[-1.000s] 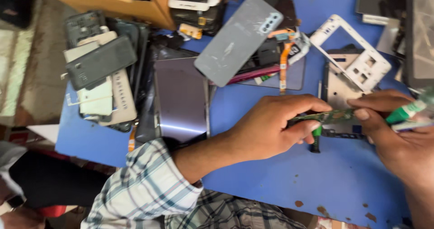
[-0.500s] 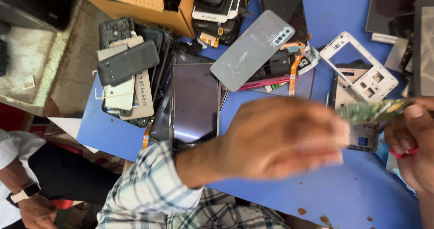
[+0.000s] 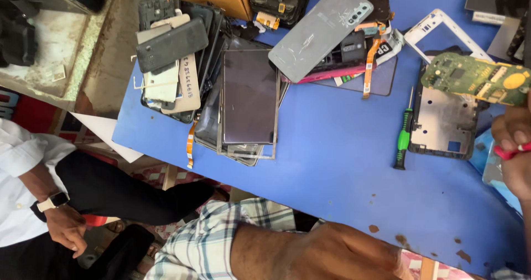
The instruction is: The person picks up a disassembled phone motherboard from a cluttered workbench and scrubs its surface with toothbrushes, switching between brushes and turning the board over to clean both sides. They then set the board down and continue working on it by hand.
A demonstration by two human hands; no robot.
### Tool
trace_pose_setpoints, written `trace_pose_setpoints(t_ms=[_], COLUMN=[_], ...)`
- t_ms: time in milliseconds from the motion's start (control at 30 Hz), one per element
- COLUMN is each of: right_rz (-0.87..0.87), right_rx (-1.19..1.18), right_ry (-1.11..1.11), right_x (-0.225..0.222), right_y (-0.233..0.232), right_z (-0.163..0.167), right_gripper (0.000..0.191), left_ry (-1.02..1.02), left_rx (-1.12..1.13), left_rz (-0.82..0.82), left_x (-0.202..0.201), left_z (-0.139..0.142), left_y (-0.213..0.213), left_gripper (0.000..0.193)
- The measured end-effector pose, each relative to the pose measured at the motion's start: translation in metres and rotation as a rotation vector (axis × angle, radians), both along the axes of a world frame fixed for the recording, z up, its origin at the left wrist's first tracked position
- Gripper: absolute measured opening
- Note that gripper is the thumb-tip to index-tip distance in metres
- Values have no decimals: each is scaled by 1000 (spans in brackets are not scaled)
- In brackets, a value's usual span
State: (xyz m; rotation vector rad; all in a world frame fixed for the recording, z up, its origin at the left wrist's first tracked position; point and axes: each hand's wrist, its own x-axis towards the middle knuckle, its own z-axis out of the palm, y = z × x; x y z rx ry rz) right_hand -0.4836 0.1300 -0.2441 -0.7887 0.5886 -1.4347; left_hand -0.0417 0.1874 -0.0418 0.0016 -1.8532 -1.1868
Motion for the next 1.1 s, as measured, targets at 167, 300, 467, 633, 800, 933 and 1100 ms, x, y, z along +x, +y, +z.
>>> trace_pose_setpoints(t_ms=[167,300,467,633,800,933,1100], right_rz=[-73,-118,-211,-212,-295,-314,-304], right_rx=[144,163,244,241,293,314,302], right_ry=[134,288,418,473,679,687,686], right_x=[20,46,73,85,96,108,118], right_y=[-4,-8,-14,-17,-17,-20,-21], right_z=[30,65,95,111,122,133,148], right_gripper=[29,21,21,24,23,24,24], left_ry=[56,97,72,178,164,152,148], left_rx=[134,98,100,66,95,115,131], left_rz=[9,16,-53,49,22,10,3], left_x=[-10,-13,-9,-21,-17,-16,-15], left_z=[-12,-14,-12,-17,-20,-22,-25], left_y=[26,30,29,30,31,34,35], left_gripper=[23,22,18,19,18,18,17])
